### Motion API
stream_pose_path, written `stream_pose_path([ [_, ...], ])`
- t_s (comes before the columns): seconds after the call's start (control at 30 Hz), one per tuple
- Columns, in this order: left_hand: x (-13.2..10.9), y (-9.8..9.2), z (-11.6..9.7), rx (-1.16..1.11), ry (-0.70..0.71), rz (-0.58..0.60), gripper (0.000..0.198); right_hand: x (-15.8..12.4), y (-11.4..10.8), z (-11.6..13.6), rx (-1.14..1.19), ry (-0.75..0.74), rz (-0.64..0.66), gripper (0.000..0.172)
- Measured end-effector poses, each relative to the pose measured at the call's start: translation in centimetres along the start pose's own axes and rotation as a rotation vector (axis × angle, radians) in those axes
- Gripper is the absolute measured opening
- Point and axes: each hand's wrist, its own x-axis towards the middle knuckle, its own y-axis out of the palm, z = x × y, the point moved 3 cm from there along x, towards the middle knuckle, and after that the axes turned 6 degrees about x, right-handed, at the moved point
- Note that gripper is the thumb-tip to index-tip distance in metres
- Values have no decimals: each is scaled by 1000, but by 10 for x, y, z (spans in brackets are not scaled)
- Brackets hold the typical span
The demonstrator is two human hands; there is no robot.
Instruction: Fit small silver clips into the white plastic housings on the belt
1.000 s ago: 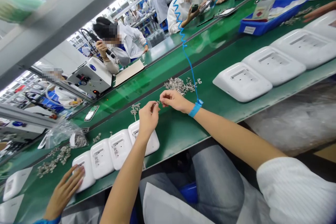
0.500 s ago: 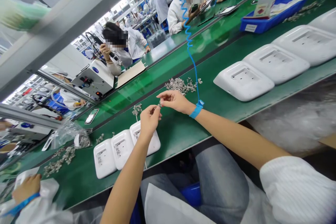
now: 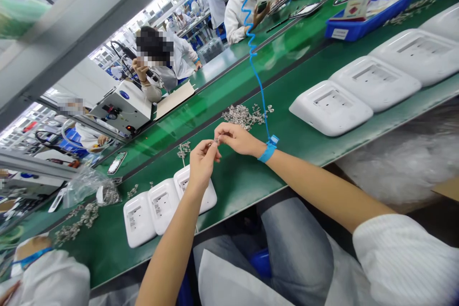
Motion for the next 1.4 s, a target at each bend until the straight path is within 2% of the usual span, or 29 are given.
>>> stream_pose_path([
  [0.1,-1,-5,-3,58,51,-29,22,-2,2,-1,335,162,89,20],
  [0.2,-3,-11,-7,265,113,-95,18,-6,5,1,560,268,155,33],
  [0.33,-8,-12,-16,508,217,-165,18,-8,9,1,686,361,212,33],
  [0.43,-11,-8,-19,555,274,-159,19,-7,6,-3,712,361,149,32],
  [0.53,-12,-7,-19,611,322,-144,19,-6,2,-4,703,348,98,30],
  [0.7,-12,-9,-14,736,382,-148,22,-6,2,1,631,331,155,30],
  [0.93,-13,-8,-9,853,401,-122,27,-5,4,0,504,281,127,36],
  [1.13,-13,-10,-6,898,424,-146,28,-4,1,3,242,208,77,27],
  [1.27,-13,-11,-5,845,384,-152,26,-6,4,7,103,104,100,18],
  [1.4,-10,-12,-7,656,206,-134,21,-8,7,8,25,-7,69,18],
])
